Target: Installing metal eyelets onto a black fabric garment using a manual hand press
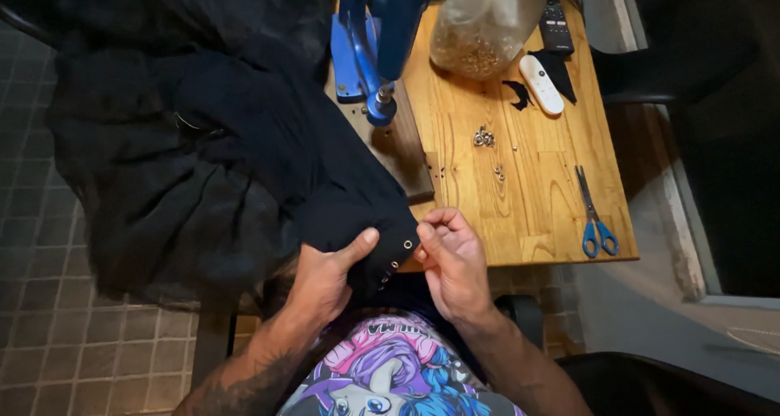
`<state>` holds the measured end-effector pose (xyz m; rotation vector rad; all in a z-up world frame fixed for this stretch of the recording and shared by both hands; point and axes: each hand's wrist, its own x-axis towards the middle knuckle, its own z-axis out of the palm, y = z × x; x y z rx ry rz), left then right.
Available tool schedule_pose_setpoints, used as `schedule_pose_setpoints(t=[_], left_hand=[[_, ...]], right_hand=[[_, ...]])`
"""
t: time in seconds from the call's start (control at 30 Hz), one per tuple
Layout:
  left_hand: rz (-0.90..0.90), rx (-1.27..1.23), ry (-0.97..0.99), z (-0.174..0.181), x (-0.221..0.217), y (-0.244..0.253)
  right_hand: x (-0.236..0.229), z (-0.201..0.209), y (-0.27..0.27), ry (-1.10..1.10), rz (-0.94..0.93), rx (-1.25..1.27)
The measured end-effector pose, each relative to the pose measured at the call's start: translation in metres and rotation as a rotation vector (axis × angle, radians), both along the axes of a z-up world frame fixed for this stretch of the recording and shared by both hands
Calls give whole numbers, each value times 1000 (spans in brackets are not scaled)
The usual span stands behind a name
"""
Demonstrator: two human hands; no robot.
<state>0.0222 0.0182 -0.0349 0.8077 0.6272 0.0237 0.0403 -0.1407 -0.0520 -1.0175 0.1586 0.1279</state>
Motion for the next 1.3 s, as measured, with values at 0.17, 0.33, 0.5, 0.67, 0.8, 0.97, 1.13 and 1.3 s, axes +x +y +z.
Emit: schedule_pose_setpoints(t=[0.17,0.33,0.5,0.67,0.8,0.97,1.13,1.3], left_hand=[[37,-88,41,7,2,0],[59,-103,29,3,2,5],[41,20,-72,17,2,11],[-483,797,-45,63,-11,53],[-576,956,243,87,-20,64],[-300,601,20,74,-23,56],[-128,480,-15,67,-24,46],[-156,57,-110,30,-34,37]], right_hand=[[-5,13,5,-67,64,-56],[-25,17,4,-160,150,-261],[-33,21,3,-81,166,-644],[-27,18,-17,-254,5,-777],[-30,22,-14,-273,-22,-641],[-32,28,-14,-558,-72,-831],[-32,37,-15,-668,64,-920],[-32,41,-5,-973,-6,-1290]])
